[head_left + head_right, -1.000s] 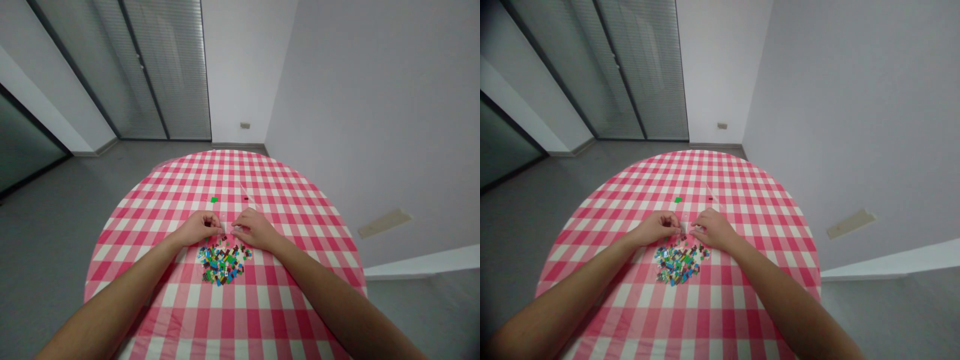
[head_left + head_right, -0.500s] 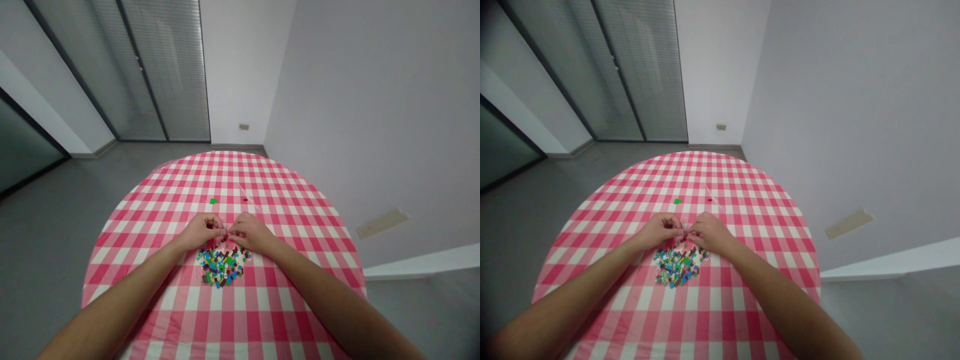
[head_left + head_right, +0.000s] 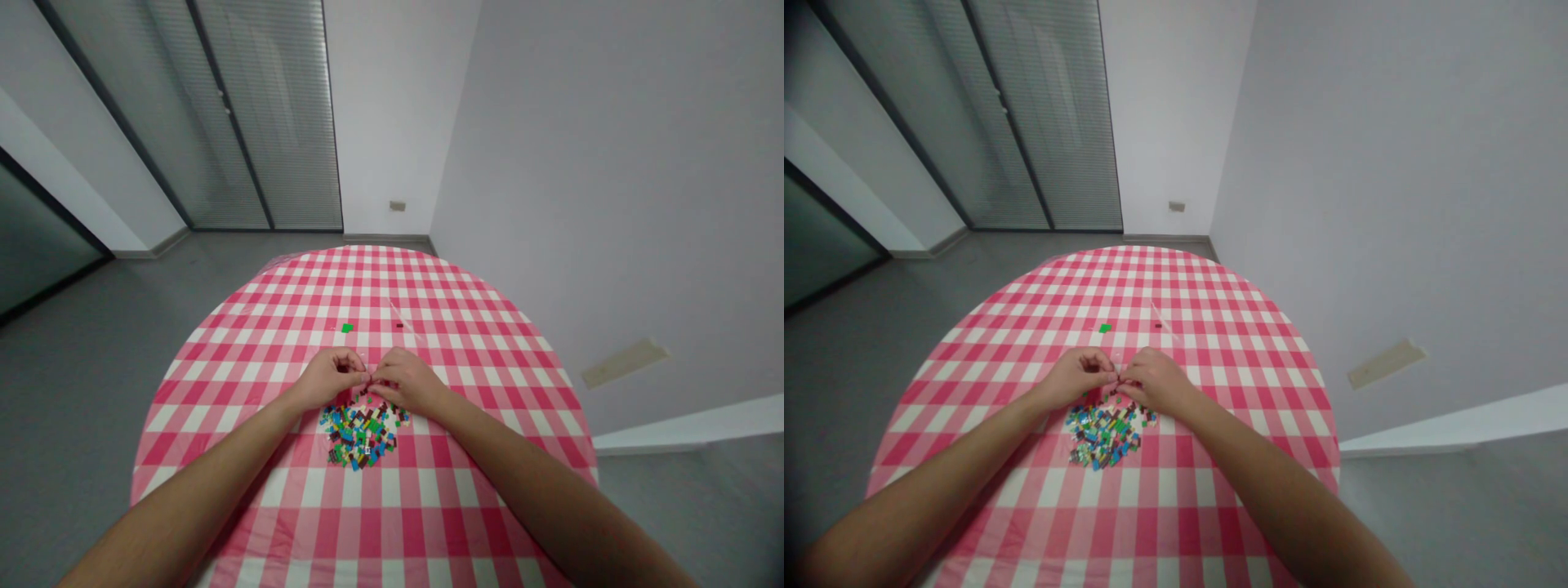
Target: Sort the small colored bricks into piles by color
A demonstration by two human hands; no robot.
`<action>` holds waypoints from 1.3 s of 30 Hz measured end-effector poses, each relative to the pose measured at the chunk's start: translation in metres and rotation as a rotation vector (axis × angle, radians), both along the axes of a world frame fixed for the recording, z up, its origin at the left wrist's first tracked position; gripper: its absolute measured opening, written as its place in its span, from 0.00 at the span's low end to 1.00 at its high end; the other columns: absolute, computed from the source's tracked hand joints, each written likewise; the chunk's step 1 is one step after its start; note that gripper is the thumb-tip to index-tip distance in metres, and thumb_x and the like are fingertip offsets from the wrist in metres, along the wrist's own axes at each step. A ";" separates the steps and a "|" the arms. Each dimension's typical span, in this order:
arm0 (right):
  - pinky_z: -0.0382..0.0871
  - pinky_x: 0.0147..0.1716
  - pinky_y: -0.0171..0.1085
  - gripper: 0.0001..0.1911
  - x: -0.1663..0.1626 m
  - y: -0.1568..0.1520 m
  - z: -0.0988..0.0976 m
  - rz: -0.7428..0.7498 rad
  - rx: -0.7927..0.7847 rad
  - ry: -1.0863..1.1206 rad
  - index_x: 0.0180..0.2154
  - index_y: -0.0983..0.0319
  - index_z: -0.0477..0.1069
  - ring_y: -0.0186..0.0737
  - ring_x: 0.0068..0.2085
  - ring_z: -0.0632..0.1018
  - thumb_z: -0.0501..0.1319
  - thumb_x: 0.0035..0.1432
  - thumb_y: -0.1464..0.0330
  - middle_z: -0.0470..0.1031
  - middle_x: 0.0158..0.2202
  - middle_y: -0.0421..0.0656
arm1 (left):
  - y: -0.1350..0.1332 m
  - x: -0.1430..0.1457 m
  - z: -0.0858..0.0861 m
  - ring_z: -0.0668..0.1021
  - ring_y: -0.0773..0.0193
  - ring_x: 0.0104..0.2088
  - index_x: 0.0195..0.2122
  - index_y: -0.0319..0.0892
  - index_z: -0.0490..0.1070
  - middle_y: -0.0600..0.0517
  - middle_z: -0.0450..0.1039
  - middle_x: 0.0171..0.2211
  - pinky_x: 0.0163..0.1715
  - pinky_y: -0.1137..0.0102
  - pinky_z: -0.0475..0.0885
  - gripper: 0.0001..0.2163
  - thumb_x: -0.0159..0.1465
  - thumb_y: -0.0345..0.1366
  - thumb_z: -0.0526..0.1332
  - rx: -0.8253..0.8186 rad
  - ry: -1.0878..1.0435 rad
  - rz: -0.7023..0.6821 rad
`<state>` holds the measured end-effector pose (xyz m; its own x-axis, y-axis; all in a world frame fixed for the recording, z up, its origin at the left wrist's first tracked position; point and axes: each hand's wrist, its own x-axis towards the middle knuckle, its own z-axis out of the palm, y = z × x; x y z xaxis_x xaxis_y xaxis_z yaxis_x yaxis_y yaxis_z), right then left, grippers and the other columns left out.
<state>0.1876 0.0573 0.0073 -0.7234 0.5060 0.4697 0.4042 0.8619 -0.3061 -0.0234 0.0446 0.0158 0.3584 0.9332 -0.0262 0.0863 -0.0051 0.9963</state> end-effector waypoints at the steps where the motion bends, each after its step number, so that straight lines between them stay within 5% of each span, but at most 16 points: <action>1: 0.67 0.37 0.39 0.06 0.000 0.000 0.000 -0.005 0.001 0.016 0.33 0.62 0.78 0.41 0.36 0.74 0.66 0.62 0.66 0.78 0.32 0.45 | 0.000 0.000 0.000 0.77 0.66 0.23 0.27 0.38 0.73 0.51 0.77 0.23 0.25 0.72 0.72 0.11 0.52 0.37 0.72 0.003 -0.004 0.002; 14: 0.68 0.39 0.40 0.05 0.002 0.003 -0.002 -0.091 0.058 0.110 0.37 0.62 0.78 0.42 0.37 0.75 0.64 0.62 0.69 0.79 0.32 0.46 | 0.004 0.000 -0.005 0.79 0.64 0.27 0.28 0.40 0.73 0.50 0.78 0.26 0.31 0.69 0.73 0.08 0.55 0.37 0.70 0.047 -0.011 0.001; 25: 0.69 0.41 0.41 0.10 0.044 0.045 -0.006 -0.643 -0.204 -0.082 0.40 0.62 0.81 0.45 0.40 0.77 0.62 0.62 0.66 0.81 0.37 0.47 | 0.004 -0.005 -0.003 0.76 0.65 0.27 0.30 0.41 0.74 0.50 0.78 0.28 0.30 0.70 0.70 0.07 0.56 0.38 0.68 0.070 0.060 0.025; 39: 0.68 0.45 0.43 0.14 0.044 0.042 -0.004 -0.612 -0.197 -0.072 0.41 0.62 0.81 0.45 0.41 0.76 0.58 0.58 0.74 0.80 0.37 0.47 | 0.005 -0.006 -0.002 0.75 0.66 0.27 0.29 0.41 0.74 0.50 0.77 0.27 0.30 0.70 0.69 0.07 0.55 0.38 0.67 0.055 0.077 0.018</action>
